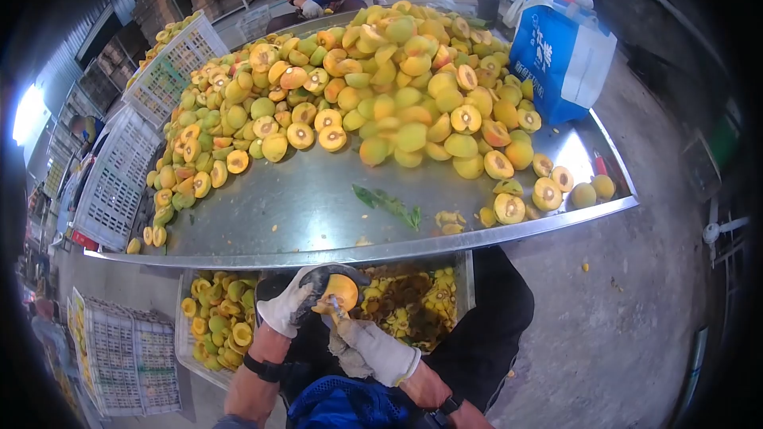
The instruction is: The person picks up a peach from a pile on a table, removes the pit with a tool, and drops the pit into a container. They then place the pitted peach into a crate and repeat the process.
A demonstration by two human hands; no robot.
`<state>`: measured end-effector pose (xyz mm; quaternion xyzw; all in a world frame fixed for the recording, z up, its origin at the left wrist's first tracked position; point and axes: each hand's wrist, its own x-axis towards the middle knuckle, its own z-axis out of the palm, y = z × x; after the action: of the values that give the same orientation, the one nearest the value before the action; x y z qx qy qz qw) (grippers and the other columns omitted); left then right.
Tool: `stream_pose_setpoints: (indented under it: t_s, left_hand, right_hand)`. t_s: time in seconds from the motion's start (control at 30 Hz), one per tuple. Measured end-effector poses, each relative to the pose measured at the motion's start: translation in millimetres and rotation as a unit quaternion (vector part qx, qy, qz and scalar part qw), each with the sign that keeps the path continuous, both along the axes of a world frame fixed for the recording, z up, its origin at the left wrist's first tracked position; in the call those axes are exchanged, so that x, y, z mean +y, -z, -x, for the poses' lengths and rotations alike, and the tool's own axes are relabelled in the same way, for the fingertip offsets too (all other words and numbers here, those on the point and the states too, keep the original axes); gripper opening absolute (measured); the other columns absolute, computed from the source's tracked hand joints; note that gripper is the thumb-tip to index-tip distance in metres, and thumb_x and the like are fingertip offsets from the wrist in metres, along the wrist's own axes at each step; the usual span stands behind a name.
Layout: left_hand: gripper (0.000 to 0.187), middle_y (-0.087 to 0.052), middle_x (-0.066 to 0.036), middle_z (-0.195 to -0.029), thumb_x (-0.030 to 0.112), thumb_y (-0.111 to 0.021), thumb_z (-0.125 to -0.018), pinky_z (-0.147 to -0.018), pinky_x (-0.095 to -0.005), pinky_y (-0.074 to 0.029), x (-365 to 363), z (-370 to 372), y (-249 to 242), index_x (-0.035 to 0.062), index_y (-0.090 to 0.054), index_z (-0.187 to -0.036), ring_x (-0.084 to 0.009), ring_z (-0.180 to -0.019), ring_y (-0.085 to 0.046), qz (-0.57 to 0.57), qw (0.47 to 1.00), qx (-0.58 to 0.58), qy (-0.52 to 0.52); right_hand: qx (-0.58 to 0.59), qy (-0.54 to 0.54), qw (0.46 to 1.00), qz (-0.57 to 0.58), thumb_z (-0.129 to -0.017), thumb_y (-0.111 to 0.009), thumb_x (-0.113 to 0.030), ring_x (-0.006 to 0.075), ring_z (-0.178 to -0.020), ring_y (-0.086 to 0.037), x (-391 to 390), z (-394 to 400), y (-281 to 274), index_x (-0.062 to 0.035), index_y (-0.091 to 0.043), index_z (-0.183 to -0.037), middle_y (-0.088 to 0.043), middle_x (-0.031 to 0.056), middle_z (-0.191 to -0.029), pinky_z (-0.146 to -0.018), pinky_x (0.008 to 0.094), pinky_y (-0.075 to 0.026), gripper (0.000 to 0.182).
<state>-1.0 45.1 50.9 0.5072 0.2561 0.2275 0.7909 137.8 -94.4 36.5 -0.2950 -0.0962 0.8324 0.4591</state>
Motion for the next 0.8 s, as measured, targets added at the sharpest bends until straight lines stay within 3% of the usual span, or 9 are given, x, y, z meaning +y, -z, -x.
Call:
stream_pose_setpoints:
  t_s: [0.13,0.17,0.27,0.4,0.53,0.73,0.77,0.8]
  left_hand:
    - [0.072,-0.064,-0.014,-0.117,0.049,-0.072,-0.082,-0.094,-0.0316,-0.050,-8,-5,8,-0.0055,-0.055,-0.126,-0.0191,-0.105,-0.063,-0.027,0.998,-0.026,-0.040]
    - [0.069,-0.065,-0.014,-0.115,0.045,-0.076,-0.080,-0.093,-0.0321,-0.051,-13,-5,18,-0.0053,-0.057,-0.124,-0.0194,-0.104,-0.064,0.036,0.993,-0.085,-0.069]
    - [0.063,-0.067,-0.014,-0.113,0.040,-0.077,-0.080,-0.091,-0.0327,-0.052,-26,-11,12,-0.0051,-0.059,-0.121,-0.0203,-0.103,-0.065,-0.029,0.992,-0.027,-0.119]
    - [0.054,-0.068,-0.014,-0.110,0.032,-0.077,-0.078,-0.091,-0.0316,-0.052,0,-3,17,-0.0053,-0.063,-0.114,-0.0202,-0.100,-0.066,-0.035,0.999,-0.012,0.027]
    - [0.049,-0.068,-0.014,-0.108,0.025,-0.076,-0.076,-0.089,-0.0310,-0.053,4,-10,16,-0.0055,-0.064,-0.112,-0.0203,-0.099,-0.066,0.005,0.997,-0.042,0.072]
    - [0.053,-0.068,-0.013,-0.107,0.019,-0.077,-0.072,-0.084,-0.0319,-0.055,-19,-21,40,-0.0053,-0.060,-0.117,-0.0206,-0.092,-0.067,0.015,0.994,-0.087,-0.065]
    - [0.055,-0.067,-0.013,-0.107,0.018,-0.076,-0.073,-0.084,-0.0325,-0.056,-21,-17,53,-0.0046,-0.057,-0.119,-0.0213,-0.092,-0.067,0.095,0.985,-0.128,-0.064]
    - [0.053,-0.067,-0.013,-0.108,0.023,-0.074,-0.077,-0.085,-0.0328,-0.055,-26,-14,58,-0.0037,-0.057,-0.120,-0.0214,-0.094,-0.067,0.086,0.988,-0.101,-0.081]
  right_hand:
    - [-0.029,0.007,1.000,-0.003,-0.099,-0.050,-0.046,0.0081,-0.044,-0.032,0,-1,-5,-0.0042,-0.056,-0.089,-0.039,-0.0030,-0.056,-0.042,0.0243,-0.025,0.044]
    - [-0.041,0.011,0.999,-0.005,-0.099,-0.050,-0.046,0.0081,-0.043,-0.032,-1,2,-2,-0.0043,-0.056,-0.089,-0.038,-0.0031,-0.056,-0.042,0.0244,-0.025,0.043]
    - [-0.020,0.001,1.000,-0.021,-0.099,-0.050,-0.045,0.0086,-0.043,-0.032,-7,6,7,-0.0052,-0.054,-0.088,-0.038,-0.0028,-0.056,-0.042,0.0243,-0.025,0.042]
    - [0.048,-0.002,0.999,-0.009,-0.098,-0.051,-0.047,0.0096,-0.042,-0.033,-9,9,-4,-0.0072,-0.053,-0.086,-0.037,-0.0024,-0.056,-0.041,0.0242,-0.026,0.042]
    - [0.112,0.013,0.994,0.003,-0.097,-0.053,-0.049,0.0095,-0.041,-0.032,-10,13,3,-0.0086,-0.051,-0.084,-0.036,-0.0028,-0.055,-0.041,0.0239,-0.026,0.042]
    - [0.220,0.004,0.975,0.000,-0.096,-0.052,-0.051,0.0096,-0.040,-0.031,-10,14,7,-0.0118,-0.047,-0.078,-0.035,-0.0038,-0.053,-0.041,0.0246,-0.026,0.043]
    - [0.221,0.001,0.975,-0.002,-0.096,-0.052,-0.051,0.0101,-0.040,-0.031,-10,13,10,-0.0129,-0.046,-0.075,-0.034,-0.0038,-0.052,-0.041,0.0250,-0.026,0.044]
    - [0.223,0.000,0.975,-0.003,-0.096,-0.053,-0.051,0.0105,-0.039,-0.031,-10,12,11,-0.0141,-0.044,-0.072,-0.034,-0.0038,-0.051,-0.041,0.0254,-0.026,0.044]
